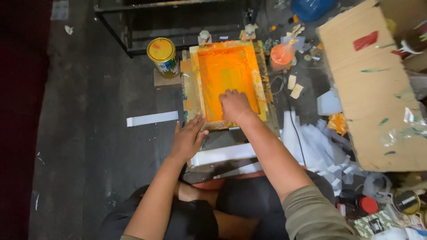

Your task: The person uses a squeegee to spread orange ink evenly across a screen printing frame. They then pick up a white strip of material, fold it, and place it on the floor before repeating the process with another strip.

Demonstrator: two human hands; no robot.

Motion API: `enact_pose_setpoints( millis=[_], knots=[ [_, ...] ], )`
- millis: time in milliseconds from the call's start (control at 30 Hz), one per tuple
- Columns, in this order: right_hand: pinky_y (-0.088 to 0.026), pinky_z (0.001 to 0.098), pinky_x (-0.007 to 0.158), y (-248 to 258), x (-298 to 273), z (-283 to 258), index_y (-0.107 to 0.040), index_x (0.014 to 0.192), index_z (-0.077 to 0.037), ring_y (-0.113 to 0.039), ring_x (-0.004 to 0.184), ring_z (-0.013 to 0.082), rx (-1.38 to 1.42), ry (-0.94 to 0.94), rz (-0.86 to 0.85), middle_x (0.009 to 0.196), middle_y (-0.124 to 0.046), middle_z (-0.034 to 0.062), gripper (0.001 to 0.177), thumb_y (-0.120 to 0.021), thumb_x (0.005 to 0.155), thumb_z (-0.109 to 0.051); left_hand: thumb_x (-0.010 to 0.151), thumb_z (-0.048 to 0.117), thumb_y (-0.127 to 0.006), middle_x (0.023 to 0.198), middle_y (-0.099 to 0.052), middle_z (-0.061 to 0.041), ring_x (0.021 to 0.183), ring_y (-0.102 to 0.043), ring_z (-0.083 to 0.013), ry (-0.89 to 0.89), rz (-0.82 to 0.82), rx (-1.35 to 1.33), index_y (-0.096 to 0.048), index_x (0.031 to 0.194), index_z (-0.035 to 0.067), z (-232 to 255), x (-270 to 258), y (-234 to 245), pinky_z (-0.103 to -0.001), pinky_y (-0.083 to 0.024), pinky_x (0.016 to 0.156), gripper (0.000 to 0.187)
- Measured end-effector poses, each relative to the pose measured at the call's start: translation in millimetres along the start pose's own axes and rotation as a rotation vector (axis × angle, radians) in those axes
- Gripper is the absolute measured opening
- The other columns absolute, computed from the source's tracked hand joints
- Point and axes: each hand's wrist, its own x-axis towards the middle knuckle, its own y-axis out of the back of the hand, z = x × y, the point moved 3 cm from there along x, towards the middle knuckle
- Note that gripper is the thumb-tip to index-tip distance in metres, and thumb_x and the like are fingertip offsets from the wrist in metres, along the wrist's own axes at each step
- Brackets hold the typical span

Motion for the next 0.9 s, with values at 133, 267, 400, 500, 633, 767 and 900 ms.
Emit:
enact_pose_setpoints(
  millis=[133, 267, 400, 500, 633, 767, 900],
  knots=[
    [-0.053, 0.0568, 0.087, 13.6, -40.2, -10.6, -0.077, 0.104, -0.016, -0.066, 0.105, 0.0376, 0.106, -0.023, -0.11, 0.105, -0.07, 0.0125, 0.03, -0.068, 0.078, -0.026, 0.107, 0.045, -0.048, 0.163, -0.04, -0.004, 0.144, -0.045, -0.0315, 0.019, -0.021, 0.03, -0.051, 0.151, 0.018, 5.2, -19.4, -1.0, -0.068, -0.008, 0.123, 0.051],
    [-0.053, 0.0508, 0.087, 34.3, -55.4, -15.9, -0.075, 0.096, -0.016, -0.066, 0.099, 0.0357, 0.206, -0.003, -0.166, 0.096, -0.066, 0.0099, 0.021, -0.068, 0.077, -0.017, 0.106, 0.039, -0.054, 0.158, -0.046, -0.009, 0.144, -0.046, -0.0308, 0.013, -0.009, 0.007, -0.056, 0.146, 0.014, 12.6, -31.2, -0.3, -0.067, -0.009, 0.123, 0.048],
    [-0.055, 0.0525, 0.087, 34.2, -38.5, -13.8, -0.078, 0.095, -0.015, -0.069, 0.1, 0.0359, 0.164, -0.036, -0.149, 0.096, -0.07, 0.0102, 0.018, -0.071, 0.079, -0.019, 0.104, 0.04, -0.058, 0.152, -0.054, -0.008, 0.141, -0.049, -0.0288, -0.021, 0.056, 0.08, -0.062, 0.142, 0.016, 5.5, -24.3, -6.5, -0.066, -0.01, 0.123, 0.045],
    [-0.056, 0.0528, 0.088, 53.6, -22.0, -8.5, -0.079, 0.095, -0.015, -0.071, 0.102, 0.0375, 0.096, -0.047, -0.104, 0.098, -0.073, 0.0134, 0.02, -0.066, 0.08, -0.017, 0.102, 0.045, -0.058, 0.149, -0.058, -0.006, 0.14, -0.052, -0.0269, -0.031, 0.08, 0.113, -0.064, 0.139, 0.019, -1.0, -9.9, -10.5, -0.065, -0.016, 0.122, 0.045],
    [-0.059, 0.0552, 0.08, 61.4, 13.3, 11.9, -0.079, 0.082, -0.018, -0.073, 0.092, 0.0414, 0.061, -0.013, 0.088, 0.088, -0.074, 0.0158, 0.024, -0.056, 0.076, -0.014, 0.105, 0.041, -0.056, 0.147, -0.059, -0.009, 0.138, -0.051, -0.0358, -0.097, 0.135, 0.014, -0.064, 0.14, 0.017, -8.3, 4.8, -8.7, -0.07, -0.015, 0.119, 0.043],
    [-0.059, 0.047, 0.071, 52.4, 53.8, 29.3, -0.075, 0.078, -0.02, -0.07, 0.081, 0.0319, -0.026, -0.003, 0.293, 0.079, -0.067, 0.0053, 0.015, -0.063, 0.069, -0.016, 0.106, 0.041, -0.05, 0.153, -0.053, -0.01, 0.142, -0.044, -0.039, -0.071, 0.072, -0.003, -0.062, 0.141, 0.016, -14.2, 22.2, -5.0, -0.071, -0.013, 0.119, 0.045],
    [-0.055, 0.0402, 0.069, 32.1, 67.2, 29.4, -0.068, 0.075, -0.019, -0.065, 0.079, 0.0248, 0.036, -0.031, 0.315, 0.076, -0.059, -0.0012, 0.009, -0.063, 0.07, -0.013, 0.106, 0.038, -0.052, 0.156, -0.05, -0.009, 0.143, -0.042, -0.04, -0.088, 0.093, -0.07, -0.061, 0.142, 0.016, -19.8, 29.1, -6.0, -0.073, -0.014, 0.117, 0.043]
  ],
)
